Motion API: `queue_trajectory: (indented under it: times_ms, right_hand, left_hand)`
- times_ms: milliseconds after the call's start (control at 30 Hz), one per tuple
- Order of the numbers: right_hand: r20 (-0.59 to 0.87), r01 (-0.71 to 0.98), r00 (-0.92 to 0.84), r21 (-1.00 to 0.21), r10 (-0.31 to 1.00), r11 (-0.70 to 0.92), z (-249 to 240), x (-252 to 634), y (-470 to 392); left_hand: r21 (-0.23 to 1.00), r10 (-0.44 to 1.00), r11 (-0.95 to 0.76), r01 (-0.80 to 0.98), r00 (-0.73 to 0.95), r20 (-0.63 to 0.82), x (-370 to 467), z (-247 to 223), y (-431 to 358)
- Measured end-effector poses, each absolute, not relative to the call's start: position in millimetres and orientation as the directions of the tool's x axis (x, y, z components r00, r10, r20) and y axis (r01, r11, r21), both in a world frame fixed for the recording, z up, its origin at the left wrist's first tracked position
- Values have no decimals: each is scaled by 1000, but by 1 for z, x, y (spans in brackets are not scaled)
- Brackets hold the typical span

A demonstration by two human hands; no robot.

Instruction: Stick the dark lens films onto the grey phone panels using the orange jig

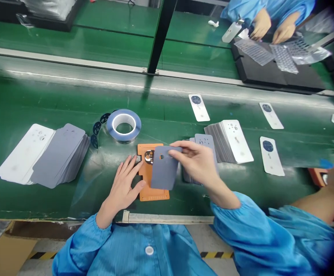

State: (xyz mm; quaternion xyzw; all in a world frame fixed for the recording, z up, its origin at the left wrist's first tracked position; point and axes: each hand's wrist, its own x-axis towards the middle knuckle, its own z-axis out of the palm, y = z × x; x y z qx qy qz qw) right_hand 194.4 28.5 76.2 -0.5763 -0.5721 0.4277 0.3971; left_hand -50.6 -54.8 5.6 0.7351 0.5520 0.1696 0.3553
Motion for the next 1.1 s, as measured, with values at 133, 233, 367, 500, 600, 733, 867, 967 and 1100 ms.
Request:
queue_trajectory:
  times_ms: [133, 233, 367, 500, 600, 733, 867, 967, 1100]
  right_hand:
    - [-69, 254, -104, -966, 992, -40, 34, 169, 30]
    - [51, 353, -154, -930, 987, 103, 19, 171, 30]
    - [229, 595, -301, -713, 926, 370, 12, 181, 28]
    - [262, 736, -459, -424, 849, 528, 5, 184, 19]
    - [204, 777, -528, -278, 825, 566, 0, 179, 9]
    - [129, 835, -497, -201, 858, 513, 0, 173, -3]
    - [99, 862, -424, -263, 900, 434, 7, 169, -13]
    - [130, 882, -273, -361, 953, 302, 11, 164, -27]
    - [100, 792, -181, -575, 978, 205, 27, 156, -45]
  left_hand:
    - [673, 941, -137, 727, 308, -141, -47, 3, -54]
    - [630, 957, -132, 765, 265, -121, -42, -2, -55]
    - [626, 965, -137, 768, 246, -91, -37, 0, -55]
    - [569, 936, -249, 784, 346, -67, -32, 10, -50]
    - [515, 916, -315, 797, 398, -56, -26, 16, -44]
    - [483, 922, -322, 815, 385, -35, -20, 22, -37]
    - [532, 935, -296, 794, 353, -7, -20, 23, -33]
    - [637, 954, -260, 726, 294, 55, -22, 19, -36]
    - [799, 988, -151, 582, 62, 141, -27, 17, -44]
